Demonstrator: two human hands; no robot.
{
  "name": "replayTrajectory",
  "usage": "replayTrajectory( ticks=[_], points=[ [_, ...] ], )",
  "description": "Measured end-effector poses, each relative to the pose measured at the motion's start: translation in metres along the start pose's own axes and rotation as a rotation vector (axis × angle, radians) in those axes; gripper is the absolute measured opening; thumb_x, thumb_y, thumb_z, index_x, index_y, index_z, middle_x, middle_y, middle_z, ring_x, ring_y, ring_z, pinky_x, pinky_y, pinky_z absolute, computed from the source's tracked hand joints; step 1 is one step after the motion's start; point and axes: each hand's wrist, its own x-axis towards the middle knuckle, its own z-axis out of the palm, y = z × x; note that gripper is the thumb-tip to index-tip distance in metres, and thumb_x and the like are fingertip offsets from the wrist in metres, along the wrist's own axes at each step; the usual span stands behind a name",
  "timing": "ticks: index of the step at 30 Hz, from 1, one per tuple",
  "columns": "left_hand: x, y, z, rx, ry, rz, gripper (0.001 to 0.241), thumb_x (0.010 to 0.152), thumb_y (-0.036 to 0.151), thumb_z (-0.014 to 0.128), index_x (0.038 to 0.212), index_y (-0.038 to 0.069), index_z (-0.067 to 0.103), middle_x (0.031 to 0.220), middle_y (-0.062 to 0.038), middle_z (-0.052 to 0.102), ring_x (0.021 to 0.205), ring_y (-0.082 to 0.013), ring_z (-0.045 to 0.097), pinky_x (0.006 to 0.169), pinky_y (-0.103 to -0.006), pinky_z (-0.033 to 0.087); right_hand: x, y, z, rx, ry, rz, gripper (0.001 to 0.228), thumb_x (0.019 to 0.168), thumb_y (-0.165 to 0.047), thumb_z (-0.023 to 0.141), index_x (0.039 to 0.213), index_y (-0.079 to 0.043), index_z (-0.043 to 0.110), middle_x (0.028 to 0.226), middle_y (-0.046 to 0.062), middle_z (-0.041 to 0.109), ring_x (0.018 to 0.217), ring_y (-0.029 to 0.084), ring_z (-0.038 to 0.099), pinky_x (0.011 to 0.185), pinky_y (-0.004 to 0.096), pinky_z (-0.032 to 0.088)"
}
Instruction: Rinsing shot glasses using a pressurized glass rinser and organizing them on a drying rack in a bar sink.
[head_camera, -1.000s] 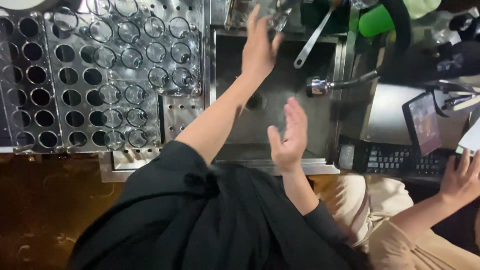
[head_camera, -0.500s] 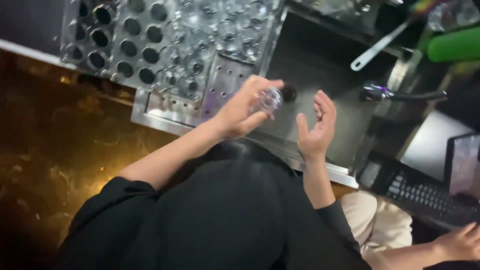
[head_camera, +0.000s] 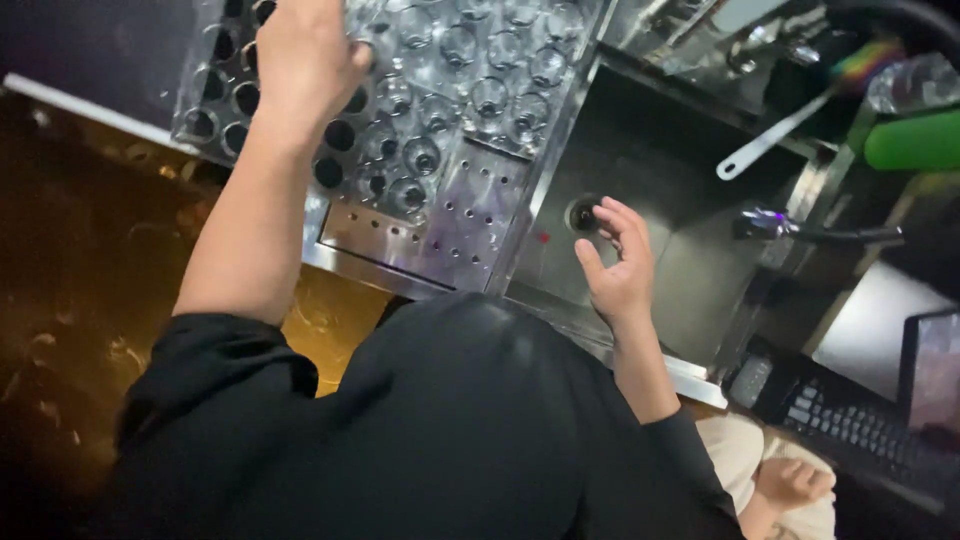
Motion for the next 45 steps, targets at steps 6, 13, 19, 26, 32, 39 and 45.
replayTrajectory(
  ticks=[6,13,19,26,32,39,45],
  points=[
    [0.013,0.006,-0.008,0.148,0.024,-0.048,0.048,0.084,0.03,0.102,0.11,0.008,0.068,0.09,-0.012,0.075,0.076,-0.034,0.075,0.056,-0.047,0.058,0.026,0.015,-0.006,-0.021,0.032,0.115,0.036,0.096,-0.013,0.066,0.132,-0.01,0.062,0.121,0.009,0.064,0.11,0.021,0.066,0.097,0.035,0.054],
    [0.003,0.061,-0.041,-0.007,0.327,0.193,0.042,0.095,0.003,0.095,0.121,0.007,0.063,0.099,-0.007,0.066,0.084,-0.0195,0.063,0.061,-0.0315,0.051,0.081,0.077,0.004,-0.105,0.062,0.172,0.028,0.095,-0.017,0.065,0.122,-0.011,0.068,0.111,0.003,0.072,0.097,0.016,0.069,0.089,0.031,0.054],
    [-0.032,0.152,-0.026,-0.451,0.44,0.323,0.022,0.097,0.0,0.069,0.118,0.005,0.068,0.09,-0.007,0.072,0.082,-0.0208,0.07,0.069,-0.0329,0.059,0.104,0.18,0.08,-0.489,-0.329,0.378,0.036,0.092,-0.025,0.062,0.125,-0.011,0.064,0.12,0.015,0.071,0.106,0.04,0.068,0.082,0.051,0.053],
    [-0.059,0.227,0.006,-0.681,0.193,0.32,0.018,0.081,0.009,0.074,0.099,0.015,0.073,0.087,-0.001,0.071,0.073,-0.0218,0.07,0.065,-0.0331,0.056,0.144,0.182,0.138,-0.537,-0.682,0.497,0.032,0.092,-0.013,0.06,0.118,-0.001,0.074,0.117,0.02,0.075,0.109,0.035,0.074,0.082,0.049,0.062],
    [-0.074,0.26,0.052,-0.694,-0.045,0.326,0.008,0.086,0.014,0.074,0.094,0.013,0.071,0.084,-0.002,0.07,0.071,-0.0224,0.071,0.063,-0.0333,0.058,0.12,0.284,0.144,-0.69,-0.696,0.541,0.024,0.095,-0.009,0.059,0.107,0.0,0.078,0.1,0.02,0.078,0.097,0.033,0.077,0.072,0.043,0.063],
    [-0.057,0.3,0.086,-1.005,-0.985,-0.179,0.022,0.098,0.032,0.063,0.112,0.017,0.072,0.1,-0.011,0.075,0.096,-0.031,0.073,0.08,-0.042,0.06,0.049,0.334,0.072,0.518,-0.123,0.841,0.022,0.087,0.003,0.06,0.1,-0.002,0.076,0.089,0.018,0.071,0.082,0.027,0.067,0.077,0.046,0.056],
    [-0.094,0.333,0.214,-1.588,-1.075,-0.964,0.052,0.094,0.062,0.064,0.112,0.013,0.068,0.094,-0.004,0.064,0.083,-0.0143,0.061,0.062,-0.0277,0.055,0.031,0.201,0.014,1.054,0.134,0.794,0.019,0.112,-0.022,0.044,0.105,-0.011,0.058,0.08,0.01,0.062,0.07,0.027,0.064,0.06,0.036,0.056]
  ],
)
